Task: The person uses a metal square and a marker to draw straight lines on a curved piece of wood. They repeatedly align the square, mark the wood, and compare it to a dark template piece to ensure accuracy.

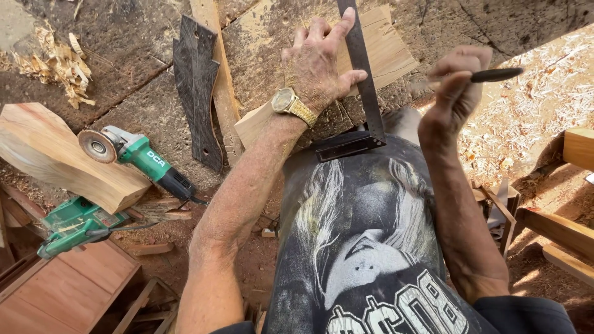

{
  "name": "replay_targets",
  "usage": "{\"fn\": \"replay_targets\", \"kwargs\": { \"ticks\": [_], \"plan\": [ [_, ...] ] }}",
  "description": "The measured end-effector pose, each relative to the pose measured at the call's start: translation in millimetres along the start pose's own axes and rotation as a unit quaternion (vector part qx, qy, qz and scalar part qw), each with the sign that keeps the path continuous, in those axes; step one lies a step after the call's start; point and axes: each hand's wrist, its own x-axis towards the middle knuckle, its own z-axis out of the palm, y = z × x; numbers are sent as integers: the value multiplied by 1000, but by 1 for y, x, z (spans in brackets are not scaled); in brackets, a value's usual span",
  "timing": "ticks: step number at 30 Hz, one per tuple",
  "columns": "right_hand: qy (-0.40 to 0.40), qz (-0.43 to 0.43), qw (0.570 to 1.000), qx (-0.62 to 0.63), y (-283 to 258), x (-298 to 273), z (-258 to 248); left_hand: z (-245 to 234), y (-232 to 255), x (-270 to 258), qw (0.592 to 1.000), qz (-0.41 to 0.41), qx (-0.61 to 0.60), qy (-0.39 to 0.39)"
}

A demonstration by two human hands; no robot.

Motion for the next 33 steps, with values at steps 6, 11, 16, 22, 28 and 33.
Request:
{"fn": "replay_targets", "kwargs": {
  "ticks": [6,11,16,22,28,33],
  "plan": [
    [-105,-49,991,59,-16,35,35,-2,8,1,994,-9,93,-59],
    [-166,-74,983,17,-33,37,45,2,4,-5,995,21,88,-36],
    [-148,-19,989,10,-61,44,52,-3,7,-3,995,10,85,-47],
    [-172,30,985,13,-65,49,51,-2,6,-5,997,22,73,-33],
    [-208,2,978,-6,-62,59,43,1,4,-4,997,33,67,-11],
    [-289,103,948,-81,-82,49,-2,-1,3,-1,995,36,90,-18]
  ]
}}
